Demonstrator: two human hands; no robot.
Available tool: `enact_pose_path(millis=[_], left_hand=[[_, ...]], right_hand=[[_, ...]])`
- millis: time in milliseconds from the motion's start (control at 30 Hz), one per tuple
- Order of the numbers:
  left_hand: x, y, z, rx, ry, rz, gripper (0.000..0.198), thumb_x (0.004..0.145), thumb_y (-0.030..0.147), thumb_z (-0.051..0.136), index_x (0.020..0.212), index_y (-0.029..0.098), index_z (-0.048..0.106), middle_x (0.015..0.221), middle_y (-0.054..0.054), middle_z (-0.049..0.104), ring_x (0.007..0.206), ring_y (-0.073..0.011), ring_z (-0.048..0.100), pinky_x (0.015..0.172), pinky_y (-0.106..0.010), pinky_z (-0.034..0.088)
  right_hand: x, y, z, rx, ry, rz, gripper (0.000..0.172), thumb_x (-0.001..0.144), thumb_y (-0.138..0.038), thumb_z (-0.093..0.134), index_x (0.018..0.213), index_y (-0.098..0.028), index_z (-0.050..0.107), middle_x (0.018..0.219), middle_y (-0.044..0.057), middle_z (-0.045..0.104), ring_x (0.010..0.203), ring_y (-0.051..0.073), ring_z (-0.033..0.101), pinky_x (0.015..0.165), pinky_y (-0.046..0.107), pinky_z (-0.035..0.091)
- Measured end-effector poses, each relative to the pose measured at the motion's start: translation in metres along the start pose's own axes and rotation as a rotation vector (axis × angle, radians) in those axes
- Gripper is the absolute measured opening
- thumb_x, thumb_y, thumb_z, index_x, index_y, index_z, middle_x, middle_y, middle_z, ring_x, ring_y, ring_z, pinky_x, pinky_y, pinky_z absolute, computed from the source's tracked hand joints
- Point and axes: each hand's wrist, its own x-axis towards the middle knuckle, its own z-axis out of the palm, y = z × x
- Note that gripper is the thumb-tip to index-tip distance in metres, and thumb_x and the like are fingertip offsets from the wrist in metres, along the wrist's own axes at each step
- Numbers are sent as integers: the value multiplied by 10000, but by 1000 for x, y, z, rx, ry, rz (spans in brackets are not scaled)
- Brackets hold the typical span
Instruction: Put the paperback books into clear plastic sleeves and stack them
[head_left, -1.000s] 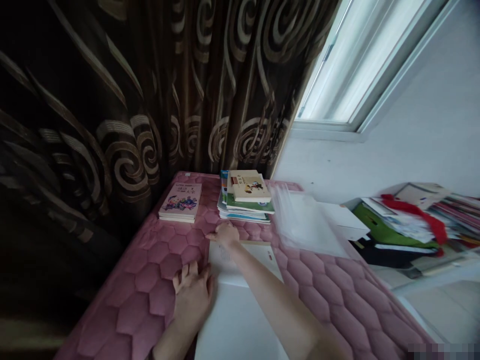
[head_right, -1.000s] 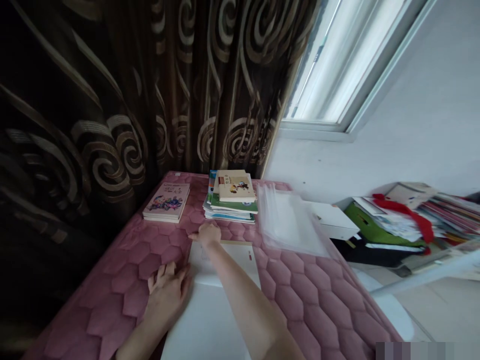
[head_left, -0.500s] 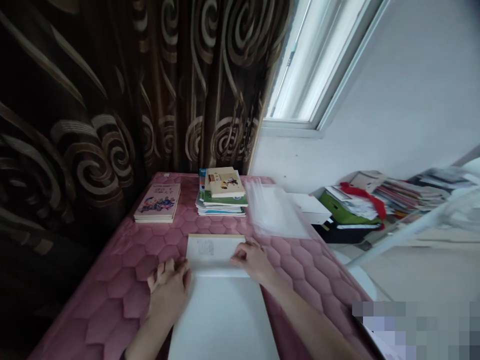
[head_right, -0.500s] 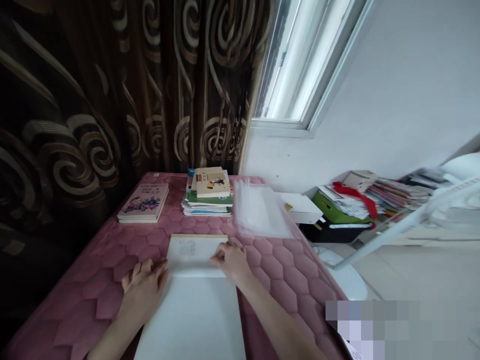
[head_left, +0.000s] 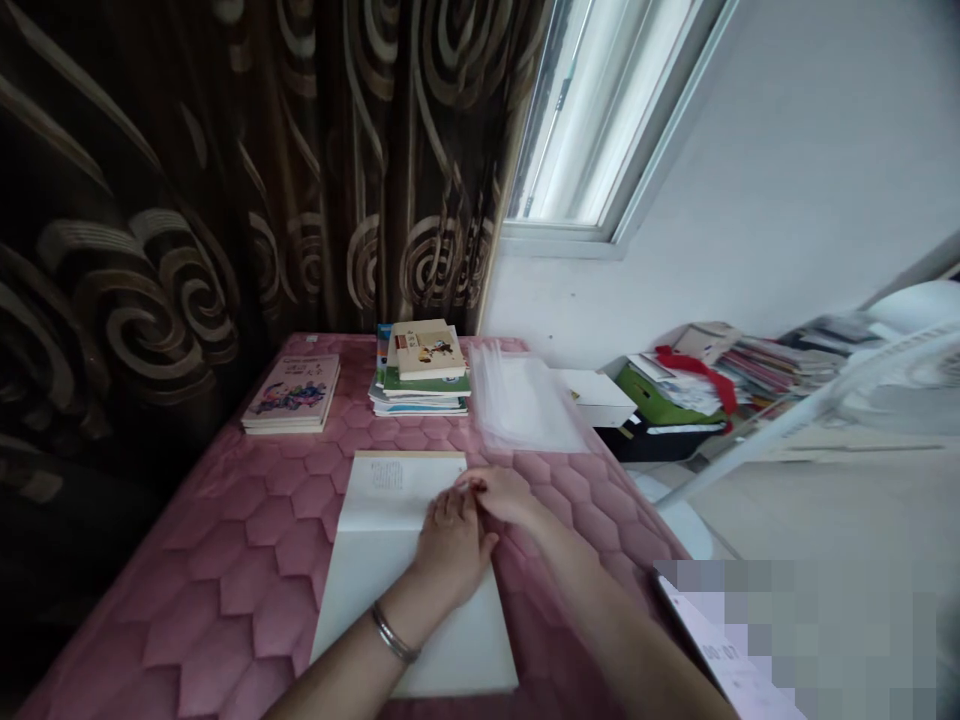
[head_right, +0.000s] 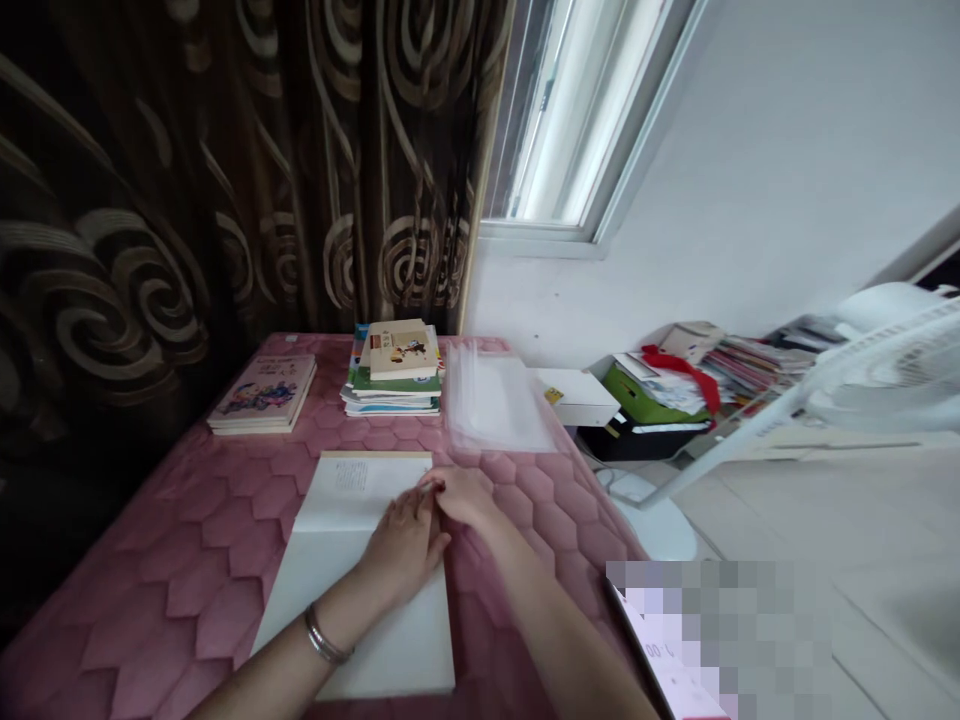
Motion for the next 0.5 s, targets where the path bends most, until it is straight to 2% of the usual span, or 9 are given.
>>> enact_pose_path(millis=[100, 233, 333, 433, 500], left_hand=[[0, 0, 12, -6, 43, 11, 591, 920, 429, 407, 1391, 75, 448, 1490, -213, 365, 1388, -323, 318, 1135, -476, 255], [-1, -7, 16, -26, 110, 3, 564, 906, 477, 401, 1344, 143, 522, 1448, -164, 438, 1328, -305, 390, 1115, -458, 289], [0, -8, 16, -28, 137, 5, 538, 899, 479, 409, 1300, 156, 565, 1414, -150, 471, 1294, -300, 415, 1114, -452, 289], [1, -8, 19, -35, 167, 21, 527, 896, 477, 421, 1293, 164, 570, 1394, -149, 486, 1283, -304, 418, 1110, -459, 291], [1, -9, 22, -47, 176, 22, 538, 897, 481, 419, 1303, 158, 562, 1387, -158, 489, 1283, -310, 413, 1109, -462, 290]], right_hand=[[6, 13, -12, -2, 57, 48, 189, 800, -216, 563, 913, -169, 706, 897, 42, 731, 829, 168, 648, 738, 248, 468], [4, 20, -6, -65, 136, 102, 151, 726, -294, 695, 800, -165, 673, 789, 27, 702, 744, 157, 620, 654, 238, 427], [4, 17, 4, -143, 205, 139, 204, 697, -367, 738, 724, -183, 654, 795, 19, 699, 756, 160, 620, 648, 239, 400], [19, 12, 5, -282, 250, 202, 291, 788, -479, 646, 742, -194, 680, 824, 40, 721, 774, 168, 643, 646, 239, 399], [33, 8, 2, -374, 234, 265, 373, 844, -529, 560, 809, -189, 711, 868, 78, 733, 804, 193, 662, 650, 251, 407]])
